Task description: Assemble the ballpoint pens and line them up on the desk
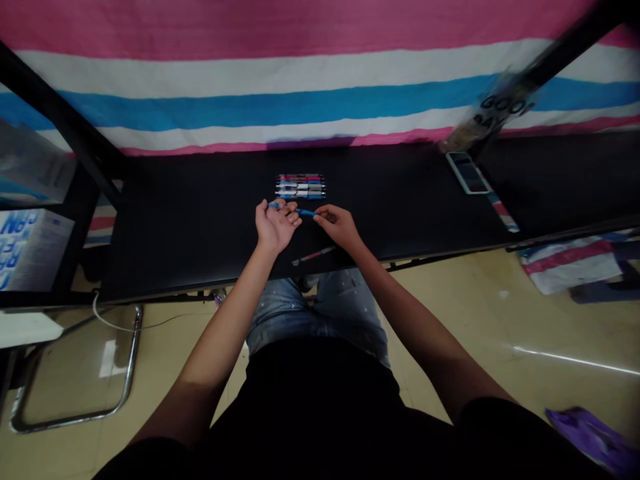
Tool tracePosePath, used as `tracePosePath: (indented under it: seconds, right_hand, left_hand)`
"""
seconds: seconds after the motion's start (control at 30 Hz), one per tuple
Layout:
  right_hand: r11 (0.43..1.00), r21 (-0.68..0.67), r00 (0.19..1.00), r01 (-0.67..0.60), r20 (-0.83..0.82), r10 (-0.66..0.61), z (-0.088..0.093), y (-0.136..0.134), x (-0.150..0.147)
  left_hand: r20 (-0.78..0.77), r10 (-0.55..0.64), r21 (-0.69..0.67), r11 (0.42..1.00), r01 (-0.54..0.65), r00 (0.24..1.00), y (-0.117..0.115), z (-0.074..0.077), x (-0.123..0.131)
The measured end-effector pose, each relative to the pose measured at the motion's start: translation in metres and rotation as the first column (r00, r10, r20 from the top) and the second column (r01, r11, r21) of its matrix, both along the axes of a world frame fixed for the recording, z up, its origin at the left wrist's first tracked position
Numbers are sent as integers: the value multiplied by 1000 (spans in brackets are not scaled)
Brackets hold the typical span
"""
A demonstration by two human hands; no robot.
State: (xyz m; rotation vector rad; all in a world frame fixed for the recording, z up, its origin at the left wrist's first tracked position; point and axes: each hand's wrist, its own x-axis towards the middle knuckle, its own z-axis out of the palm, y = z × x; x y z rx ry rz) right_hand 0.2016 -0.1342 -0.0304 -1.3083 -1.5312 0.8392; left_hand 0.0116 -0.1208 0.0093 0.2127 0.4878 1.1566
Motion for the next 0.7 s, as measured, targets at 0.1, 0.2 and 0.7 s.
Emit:
tracePosePath:
  seconds: [0.1,0.2,0.7]
  right_hand:
    - [999,-7,999,-35,-23,35,0,4,1]
    - [991,-28,990,-134,-56,132,2,9,7]
    - [921,-116,906,-371,-265,332,5,23,20]
  left_hand:
    - [14,-8,42,999,7,1000,0,3,-2]
    - [-28,-8,26,1000,8,1000,1,5,-3]
    - [-127,22,-3,1000,-23,992,-1,15,1]
